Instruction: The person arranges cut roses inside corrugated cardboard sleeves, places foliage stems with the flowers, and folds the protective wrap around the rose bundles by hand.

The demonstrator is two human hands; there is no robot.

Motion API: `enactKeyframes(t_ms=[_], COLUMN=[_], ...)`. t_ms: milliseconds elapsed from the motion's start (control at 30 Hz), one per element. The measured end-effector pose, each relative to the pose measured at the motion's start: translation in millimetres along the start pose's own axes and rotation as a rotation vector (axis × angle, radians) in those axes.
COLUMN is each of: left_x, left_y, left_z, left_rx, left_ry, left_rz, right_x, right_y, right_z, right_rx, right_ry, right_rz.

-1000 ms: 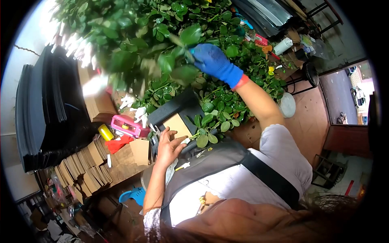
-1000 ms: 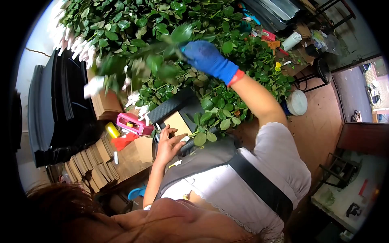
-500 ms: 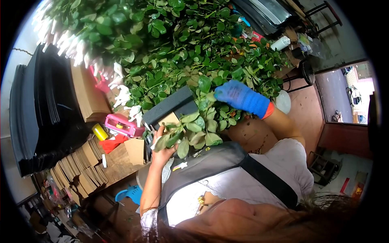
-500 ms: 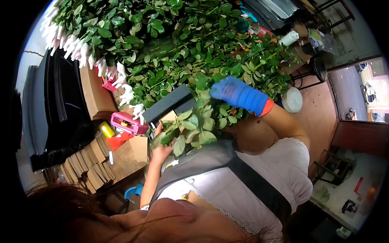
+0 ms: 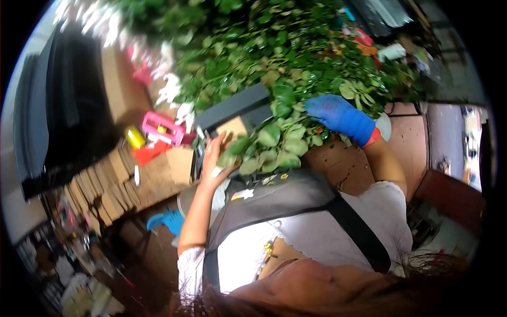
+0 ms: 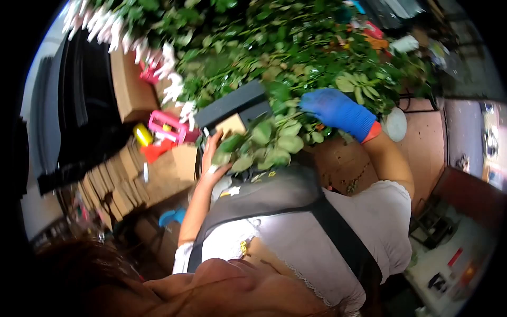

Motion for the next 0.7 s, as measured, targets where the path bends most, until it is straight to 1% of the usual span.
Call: enactKeyframes(t_ms=[33,67,100,167,200,300,333,367,433,500,533,633,700], left_x=[-8,-6,-6,-11,-12,-12,-13,-13,-13,-16,-15,-13,-18], left_y=[-11,-8,-7,-13,-13,-11,-10,-9,-10,-11,-10,-9,-13], left_z=[17,13,14,23,24,25,25,25,27,33,31,29,36], left_rx=[0.087,0.068,0.053,0.045,0.032,0.015,0.012,0.009,-0.005,0.043,0.020,-0.021,-0.018], left_ry=[-0.044,-0.045,-0.041,-0.035,-0.008,0.022,0.028,0.026,0.045,0.027,0.039,0.042,0.025], left_rz=[0.071,0.048,0.023,0.044,0.014,-0.037,-0.047,-0.054,-0.070,-0.057,-0.065,-0.101,-0.079], right_x=[2,1,3,10,10,9,12,10,8,4,0,-46,-98], right_y=[17,30,35,37,40,49,54,63,76,72,70,16,-24], right_z=[12,23,29,30,31,26,25,28,40,50,53,70,71], right_rx=[0.006,0.023,0.024,0.037,0.074,0.062,0.045,0.047,-0.014,-0.058,-0.085,-0.003,-0.009], right_ry=[0.042,0.084,0.109,0.182,0.218,0.199,0.175,0.190,0.212,0.213,0.209,0.413,0.249], right_rz=[-0.084,-0.163,-0.151,-0.116,-0.186,-0.277,-0.225,-0.255,-0.178,-0.325,-0.398,-0.423,0.150])
Point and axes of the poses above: each hand's wrist, its own x-axis away from the middle knuckle, its own y-axis out of the palm, z = x × y, the point moved 7 cm from there along -x, towards the middle knuckle, and after that the axes turned 8 degrees about y, right-handed, at the moved point
